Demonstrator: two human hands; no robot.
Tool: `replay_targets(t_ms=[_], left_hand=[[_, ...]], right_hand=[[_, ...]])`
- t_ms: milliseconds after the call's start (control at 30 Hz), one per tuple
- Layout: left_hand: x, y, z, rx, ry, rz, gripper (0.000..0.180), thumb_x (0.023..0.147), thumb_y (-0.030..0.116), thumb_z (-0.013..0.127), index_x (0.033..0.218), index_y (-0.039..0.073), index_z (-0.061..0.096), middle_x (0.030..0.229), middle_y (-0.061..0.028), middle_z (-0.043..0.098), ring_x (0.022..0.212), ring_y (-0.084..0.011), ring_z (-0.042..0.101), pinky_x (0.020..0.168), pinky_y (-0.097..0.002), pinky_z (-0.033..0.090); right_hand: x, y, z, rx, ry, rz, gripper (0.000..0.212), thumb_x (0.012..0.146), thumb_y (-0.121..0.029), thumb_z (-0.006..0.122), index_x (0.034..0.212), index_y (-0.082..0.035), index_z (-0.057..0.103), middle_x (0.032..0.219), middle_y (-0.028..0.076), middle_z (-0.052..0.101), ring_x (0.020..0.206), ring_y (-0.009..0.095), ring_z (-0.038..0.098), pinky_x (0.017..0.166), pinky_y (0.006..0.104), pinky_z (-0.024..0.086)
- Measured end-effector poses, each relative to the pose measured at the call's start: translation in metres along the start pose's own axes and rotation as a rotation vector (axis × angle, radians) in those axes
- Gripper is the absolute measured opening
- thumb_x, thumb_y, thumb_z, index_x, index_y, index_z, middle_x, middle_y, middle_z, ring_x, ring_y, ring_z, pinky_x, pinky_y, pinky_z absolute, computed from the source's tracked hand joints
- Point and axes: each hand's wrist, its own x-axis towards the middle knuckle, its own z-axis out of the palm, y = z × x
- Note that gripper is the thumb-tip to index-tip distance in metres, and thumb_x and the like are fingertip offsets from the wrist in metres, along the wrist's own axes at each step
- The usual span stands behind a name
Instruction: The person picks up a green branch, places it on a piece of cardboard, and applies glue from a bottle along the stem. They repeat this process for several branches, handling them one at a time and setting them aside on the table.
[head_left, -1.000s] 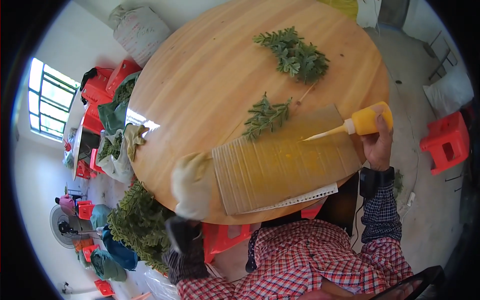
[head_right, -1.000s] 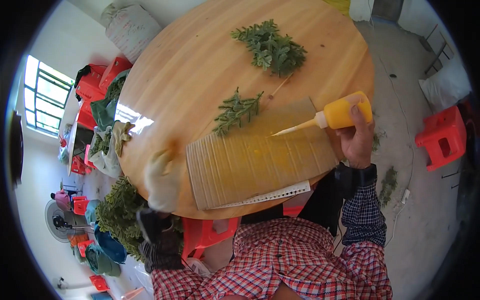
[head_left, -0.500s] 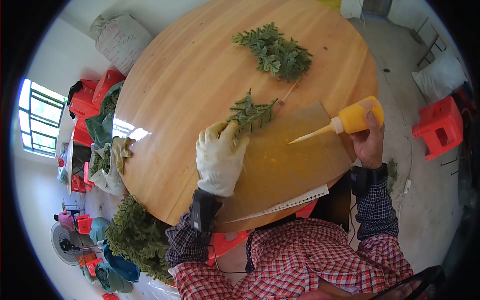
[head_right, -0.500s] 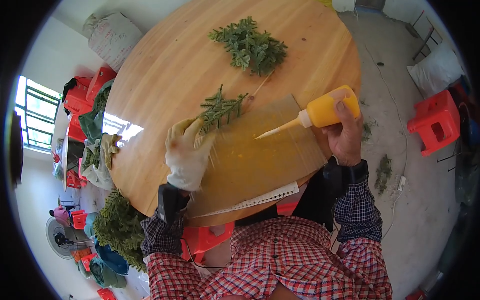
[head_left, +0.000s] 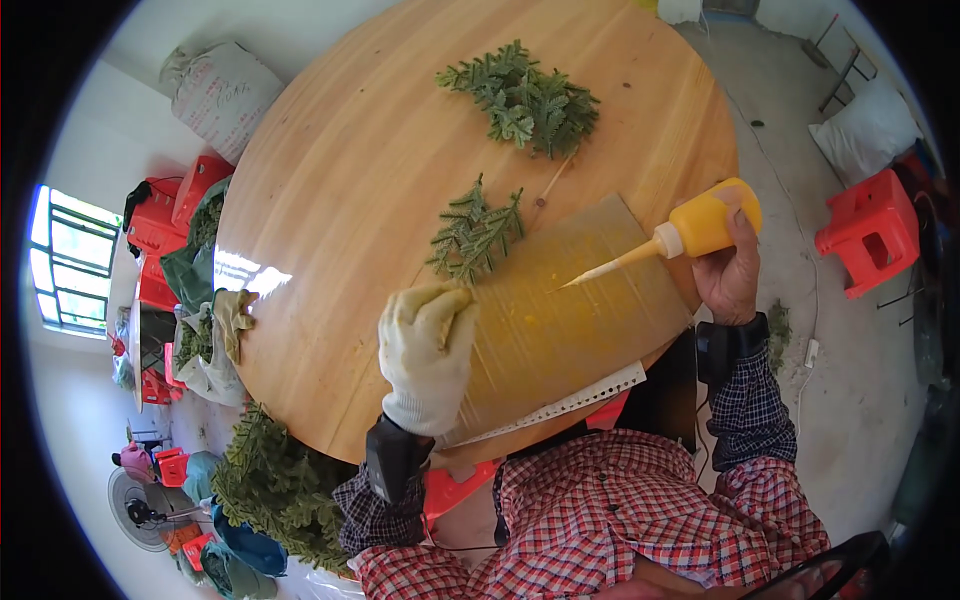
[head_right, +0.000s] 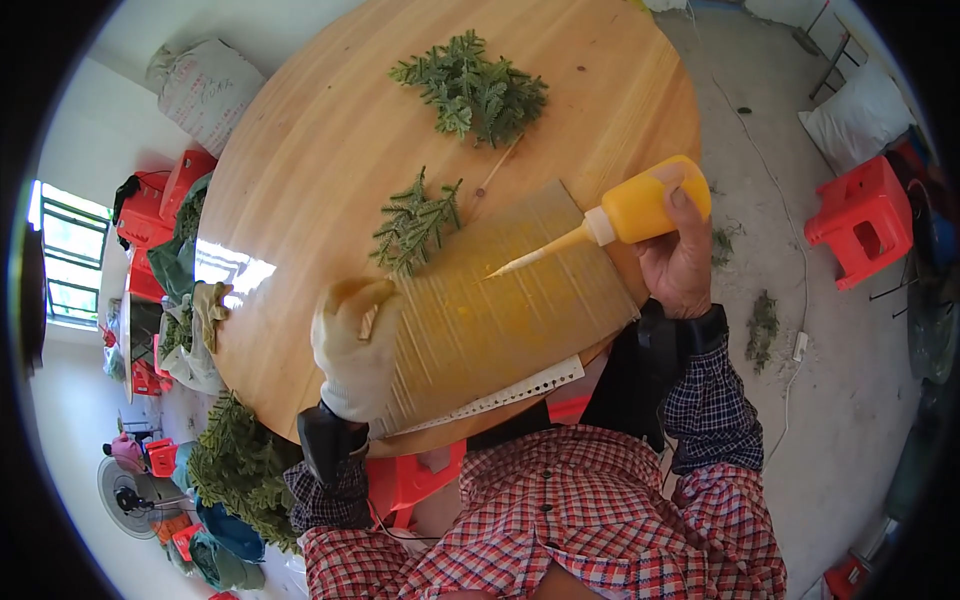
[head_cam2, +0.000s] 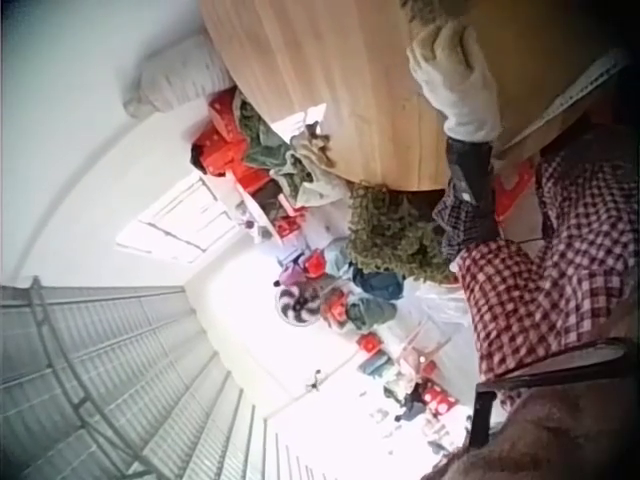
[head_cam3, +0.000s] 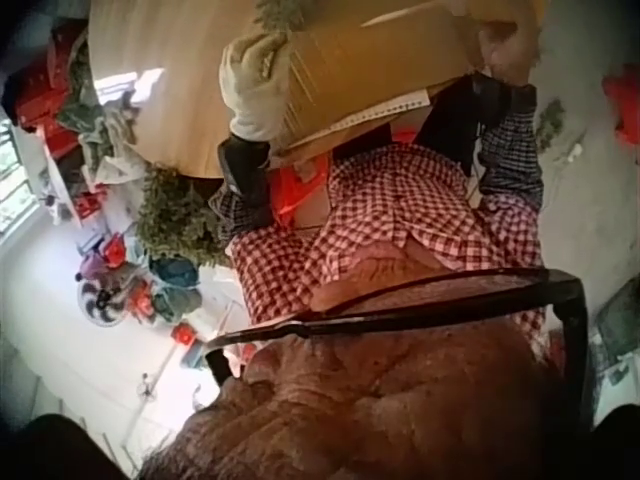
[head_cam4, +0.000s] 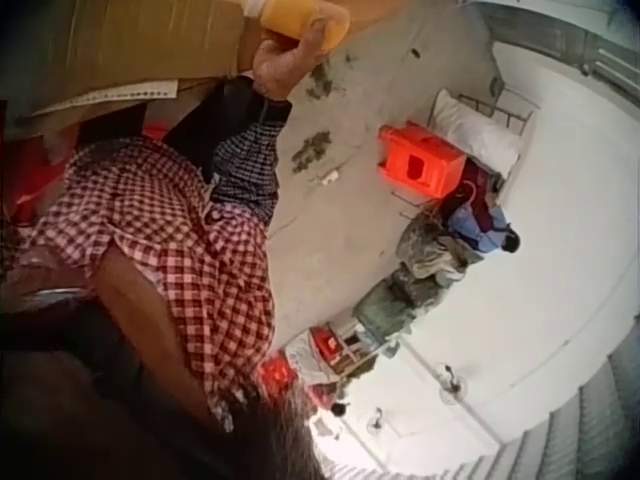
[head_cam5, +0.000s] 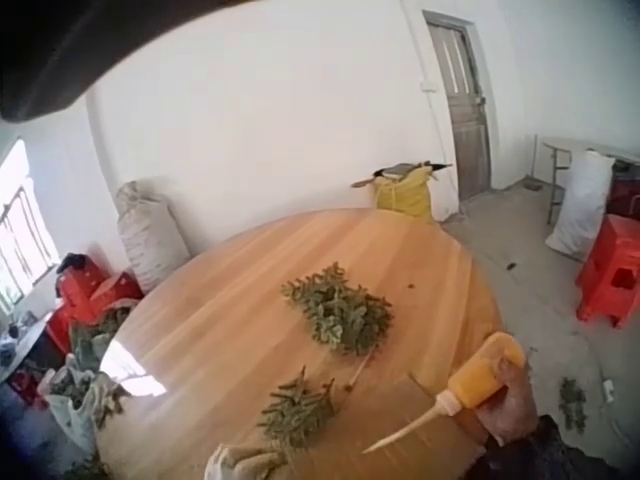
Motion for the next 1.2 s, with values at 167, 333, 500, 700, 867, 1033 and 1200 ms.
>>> replay_targets(t_ms=[167,333,500,700,867,1033,1200], left_hand=[[-0.004,0.000,0.003,-0.049,-0.083,-0.112,0.018,0.076,0.011,0.070,0.093,0.007,0.065,0.097,-0.0086,0.061,0.089,-0.0290,0.057,0.075,-0.0383,0.046],[0.017,-0.024,0.022,0.123,-0.111,-0.134,0.020,0.074,0.009,0.071,0.093,0.005,0.067,0.095,-0.0103,0.062,0.090,-0.0286,0.059,0.078,-0.0363,0.047],[0.012,-0.026,0.014,0.090,-0.150,-0.072,0.017,0.076,0.011,0.068,0.092,0.007,0.067,0.097,-0.0082,0.062,0.093,-0.0289,0.056,0.081,-0.0390,0.045],[-0.007,0.005,-0.008,-0.036,-0.223,-0.127,0.014,0.075,0.014,0.068,0.088,0.008,0.067,0.094,-0.0070,0.061,0.092,-0.0286,0.056,0.080,-0.0394,0.044],[-0.023,0.012,0.002,0.033,-0.331,-0.089,0.014,0.075,0.012,0.068,0.088,0.006,0.068,0.094,-0.0084,0.063,0.088,-0.0306,0.058,0.076,-0.0393,0.046],[-0.021,0.013,0.003,0.032,-0.352,-0.087,0.014,0.076,0.012,0.068,0.088,0.006,0.068,0.097,-0.0103,0.063,0.086,-0.0317,0.059,0.074,-0.0395,0.047],[-0.024,0.011,0.007,0.000,-0.332,-0.112,0.014,0.076,0.017,0.069,0.087,0.010,0.068,0.095,-0.0045,0.062,0.090,-0.0277,0.055,0.079,-0.0394,0.045]], right_hand=[[0.004,0.000,-0.001,0.020,0.013,0.017,0.041,0.088,-0.024,0.064,0.119,-0.003,0.049,0.113,0.011,0.059,0.106,0.029,0.060,0.092,0.0429,0.051],[0.006,0.001,0.000,-0.017,0.007,0.048,0.041,0.088,-0.025,0.064,0.119,-0.002,0.048,0.113,0.013,0.059,0.107,0.031,0.059,0.093,0.0424,0.050],[0.004,0.002,0.004,-0.016,0.028,0.036,0.042,0.088,-0.026,0.064,0.119,-0.002,0.048,0.112,0.013,0.059,0.107,0.031,0.059,0.092,0.0419,0.051],[0.004,0.001,-0.005,0.065,0.016,0.018,0.042,0.089,-0.026,0.062,0.120,-0.002,0.047,0.112,0.013,0.059,0.108,0.032,0.058,0.092,0.0417,0.051],[-0.002,-0.007,0.007,0.078,-0.083,0.011,0.044,0.089,-0.028,0.061,0.121,-0.002,0.047,0.114,0.013,0.058,0.105,0.031,0.059,0.087,0.0412,0.053],[-0.004,-0.025,-0.006,-0.154,-0.070,-0.028,0.046,0.088,-0.030,0.061,0.121,-0.001,0.047,0.114,0.013,0.057,0.101,0.029,0.060,0.080,0.0392,0.055],[-0.008,-0.053,-0.017,-0.171,-0.007,-0.076,0.046,0.089,-0.030,0.061,0.121,-0.001,0.046,0.114,0.013,0.056,0.099,0.026,0.060,0.078,0.0357,0.055]])
